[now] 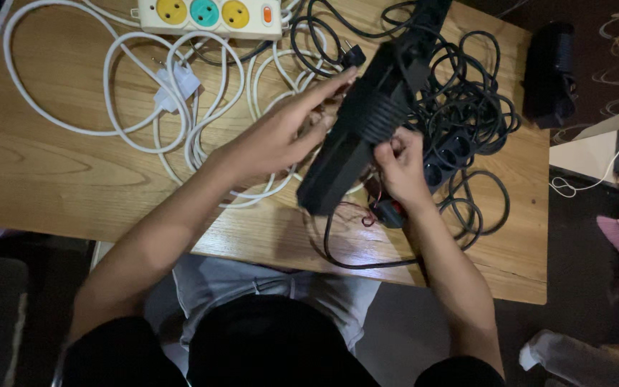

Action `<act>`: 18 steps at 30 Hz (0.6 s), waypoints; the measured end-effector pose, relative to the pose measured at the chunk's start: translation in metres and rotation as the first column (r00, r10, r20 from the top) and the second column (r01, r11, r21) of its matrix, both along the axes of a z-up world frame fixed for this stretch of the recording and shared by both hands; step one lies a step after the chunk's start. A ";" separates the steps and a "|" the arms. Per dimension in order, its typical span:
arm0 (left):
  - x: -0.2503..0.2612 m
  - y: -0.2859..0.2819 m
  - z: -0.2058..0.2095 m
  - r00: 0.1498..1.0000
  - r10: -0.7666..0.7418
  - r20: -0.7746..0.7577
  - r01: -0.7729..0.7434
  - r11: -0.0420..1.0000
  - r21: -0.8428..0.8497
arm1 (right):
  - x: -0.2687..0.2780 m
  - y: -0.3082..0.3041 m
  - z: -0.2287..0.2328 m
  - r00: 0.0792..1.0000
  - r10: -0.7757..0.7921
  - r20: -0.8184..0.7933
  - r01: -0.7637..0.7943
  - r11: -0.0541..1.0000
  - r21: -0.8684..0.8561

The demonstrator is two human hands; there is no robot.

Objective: The person sits on the floor and organizes a black power strip cable by wrapping it around the body of the strip. They repeatedly wind the cord, adjust the loops, and secure the cable to the power strip using a built-in strap.

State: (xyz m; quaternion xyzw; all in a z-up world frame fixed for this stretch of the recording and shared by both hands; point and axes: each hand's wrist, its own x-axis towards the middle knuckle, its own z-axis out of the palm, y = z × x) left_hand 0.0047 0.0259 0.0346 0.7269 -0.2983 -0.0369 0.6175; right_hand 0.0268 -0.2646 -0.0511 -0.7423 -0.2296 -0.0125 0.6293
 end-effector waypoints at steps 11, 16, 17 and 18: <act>-0.019 -0.030 -0.011 0.995 -0.028 -0.096 0.026 0.999 -0.023 | -0.029 0.032 0.059 0.980 -0.107 0.166 0.152 0.948 -0.281; -0.016 -0.027 -0.020 0.971 -0.032 0.235 0.072 0.984 -0.164 | -0.027 0.020 0.074 0.998 -0.062 0.030 0.068 0.964 -0.259; -0.014 -0.028 -0.022 0.985 -0.070 0.158 0.098 0.979 -0.179 | -0.027 0.019 0.074 0.999 -0.031 0.031 0.037 0.973 -0.227; -0.014 -0.030 -0.025 0.991 -0.109 0.083 0.123 0.972 -0.201 | -0.026 0.015 0.073 0.999 0.000 0.034 0.007 0.980 -0.198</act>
